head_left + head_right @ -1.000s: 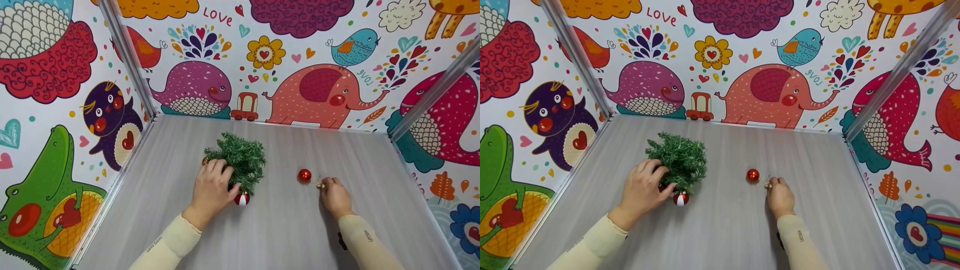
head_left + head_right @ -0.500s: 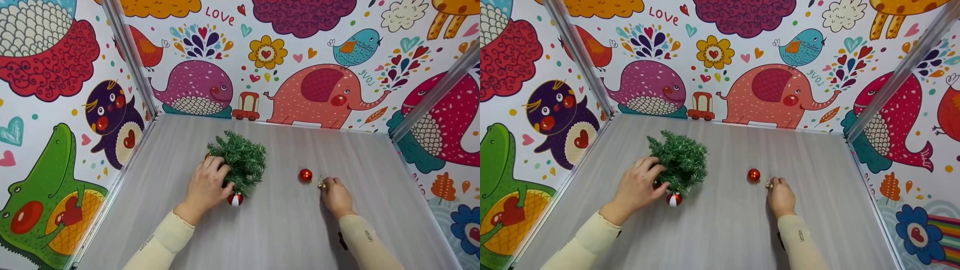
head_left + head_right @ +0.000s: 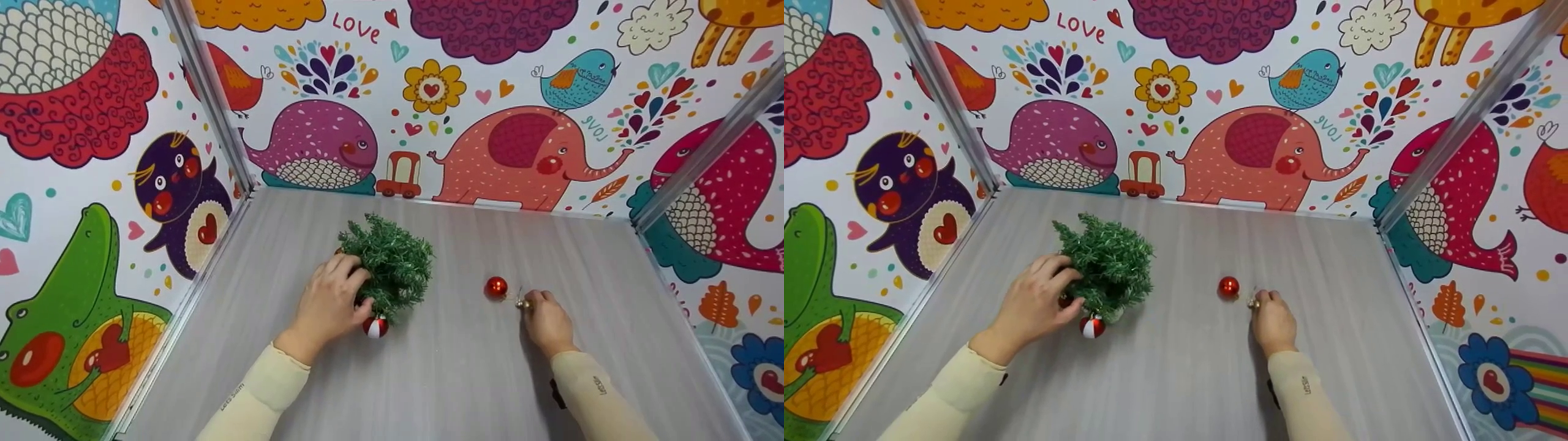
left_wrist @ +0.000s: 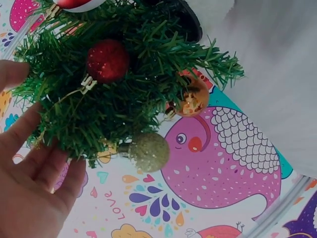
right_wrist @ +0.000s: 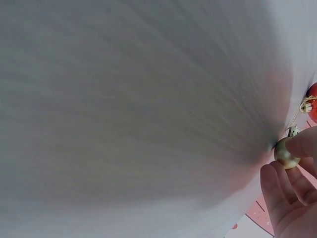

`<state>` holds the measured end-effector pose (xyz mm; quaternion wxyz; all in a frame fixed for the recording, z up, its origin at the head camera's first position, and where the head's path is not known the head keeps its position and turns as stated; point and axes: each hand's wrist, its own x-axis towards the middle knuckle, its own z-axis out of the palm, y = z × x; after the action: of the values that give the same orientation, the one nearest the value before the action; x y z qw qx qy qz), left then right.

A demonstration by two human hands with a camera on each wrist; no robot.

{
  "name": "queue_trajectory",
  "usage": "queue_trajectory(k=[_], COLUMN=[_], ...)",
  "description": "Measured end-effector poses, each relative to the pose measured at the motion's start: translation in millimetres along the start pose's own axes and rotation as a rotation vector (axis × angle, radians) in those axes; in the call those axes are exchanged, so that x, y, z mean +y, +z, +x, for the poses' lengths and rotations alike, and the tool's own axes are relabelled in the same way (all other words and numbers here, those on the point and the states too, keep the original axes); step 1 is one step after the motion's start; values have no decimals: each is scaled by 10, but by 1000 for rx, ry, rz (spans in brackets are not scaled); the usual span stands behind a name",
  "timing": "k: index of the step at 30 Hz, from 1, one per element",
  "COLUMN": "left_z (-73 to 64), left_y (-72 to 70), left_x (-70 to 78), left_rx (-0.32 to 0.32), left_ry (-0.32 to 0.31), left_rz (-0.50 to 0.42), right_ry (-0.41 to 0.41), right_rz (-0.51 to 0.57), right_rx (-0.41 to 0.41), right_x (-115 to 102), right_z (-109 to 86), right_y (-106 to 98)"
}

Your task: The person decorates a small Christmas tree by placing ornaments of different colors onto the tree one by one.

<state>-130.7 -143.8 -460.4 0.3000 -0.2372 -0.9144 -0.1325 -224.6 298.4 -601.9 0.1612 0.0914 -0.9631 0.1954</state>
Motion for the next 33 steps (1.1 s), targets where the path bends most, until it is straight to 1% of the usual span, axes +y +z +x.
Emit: queue_trajectory(k=[6,12,15,19,27,29,33], left_z=[2,1,-2,-10,-11,-11,-8], left_y=[-9,4,9,17,38,43,46], left_x=[-18,-19,-19,-22,-21,-20,-18], left_rx=[-12,-2,5,15,29,33,44], left_ry=[-2,0,-2,-5,-7,-4,2], left_rz=[-11,-18,-21,-24,-30,-31,-34], right_ry=[14,6,-12,-55,-67,-88,-160], right_rz=[8,17,22,37,100,121,163], right_rx=[-24,-27,-7,35,29,47,92], right_x=[19,45,49,27,-151,-216,-397], right_z=[0,-15,-26,-27,-34,-38,-55], right_y=[6,7,2,-29,-161,-175,-209])
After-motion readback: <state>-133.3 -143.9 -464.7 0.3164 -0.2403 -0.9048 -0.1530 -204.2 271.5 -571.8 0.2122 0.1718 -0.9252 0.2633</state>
